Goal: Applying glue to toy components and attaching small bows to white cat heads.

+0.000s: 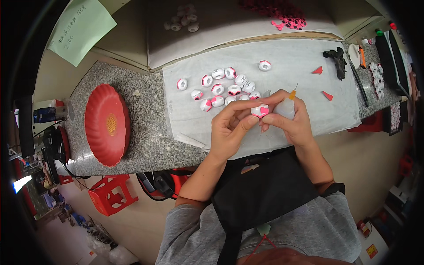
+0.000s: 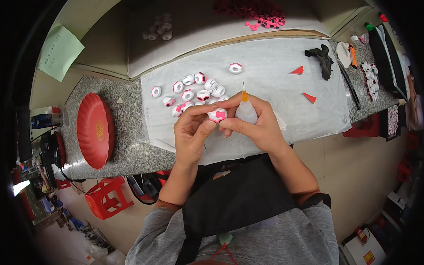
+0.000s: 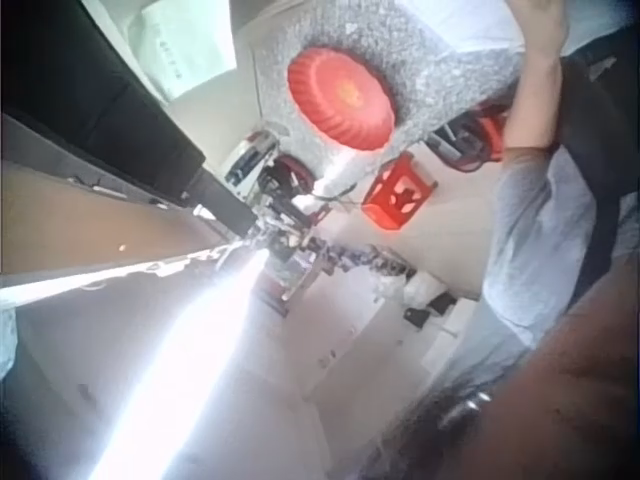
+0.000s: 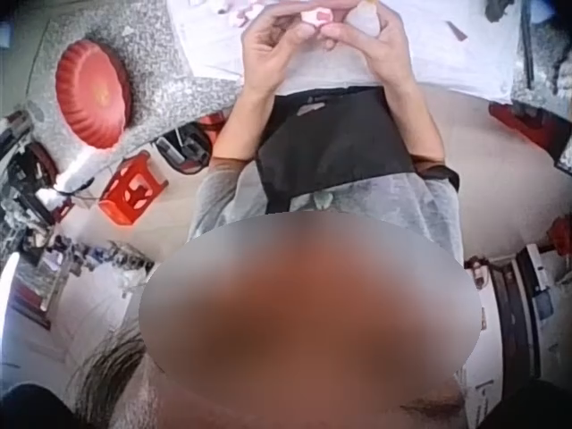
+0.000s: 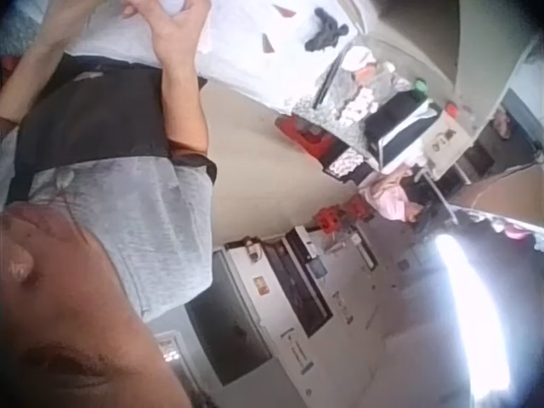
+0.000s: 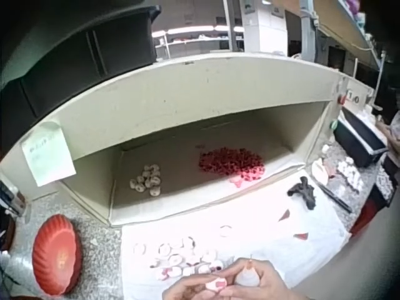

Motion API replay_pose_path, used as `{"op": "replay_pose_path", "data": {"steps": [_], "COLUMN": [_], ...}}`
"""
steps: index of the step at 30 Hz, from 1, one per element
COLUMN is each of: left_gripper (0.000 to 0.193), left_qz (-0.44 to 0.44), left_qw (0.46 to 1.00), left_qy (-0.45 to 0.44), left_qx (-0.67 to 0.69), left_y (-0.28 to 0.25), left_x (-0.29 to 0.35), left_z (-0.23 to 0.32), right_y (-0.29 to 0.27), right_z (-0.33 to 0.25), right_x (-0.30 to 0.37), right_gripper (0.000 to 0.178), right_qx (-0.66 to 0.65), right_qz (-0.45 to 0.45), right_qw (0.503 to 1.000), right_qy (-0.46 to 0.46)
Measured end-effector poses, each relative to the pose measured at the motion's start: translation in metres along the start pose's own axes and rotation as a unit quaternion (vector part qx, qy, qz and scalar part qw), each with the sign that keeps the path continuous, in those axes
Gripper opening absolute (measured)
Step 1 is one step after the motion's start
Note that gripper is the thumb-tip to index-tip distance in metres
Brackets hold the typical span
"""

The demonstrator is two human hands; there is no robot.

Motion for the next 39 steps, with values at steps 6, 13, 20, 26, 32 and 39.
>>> {"op": "replay_pose_path", "data": {"steps": [6, 13, 20, 26, 32, 39], "left_gripper": [0.022, 0.017, 0.021, 0.024, 0.036, 0.047], "left_qz": [-0.028, 0.002, -0.067, -0.085, -0.069, -0.185], "left_qw": [0.999, 0.994, 0.903, 0.75, 0.638, 0.662], "left_qy": [0.034, 0.033, 0.026, 0.173, 0.247, 0.107], "left_qx": [-0.015, -0.109, -0.423, -0.633, -0.726, -0.718], "left_y": [0.002, 0.006, -0.004, -0.023, 0.017, 0.0], "left_x": [0.0, 0.001, -0.044, -0.127, -0.224, -0.276], "left_z": [-0.001, 0.005, 0.033, 0.037, -0.003, -0.045], "right_y": [0.004, 0.002, -0.034, -0.054, -0.054, -0.078], "right_z": [-0.007, 0.005, -0.019, -0.033, -0.04, -0.042], "right_x": [0.003, 0.008, -0.001, -0.009, -0.001, 0.014], "right_gripper": [0.024, 0.022, 0.021, 0.026, 0.024, 0.021], "right_qx": [0.036, -0.029, 0.204, 0.422, 0.309, 0.289], "right_qz": [-0.04, -0.005, 0.044, 0.02, 0.076, 0.119], "right_qw": [0.998, 1.0, 0.978, 0.902, 0.948, 0.95], "right_qy": [-0.015, -0.003, 0.025, -0.092, -0.018, 0.03]}}
Point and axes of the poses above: each hand's wrist, its own x-axis away from the middle knuckle, its own y-axis out of the palm, z = x × y, the point moved 6 cm from there along -x, towards the middle knuckle
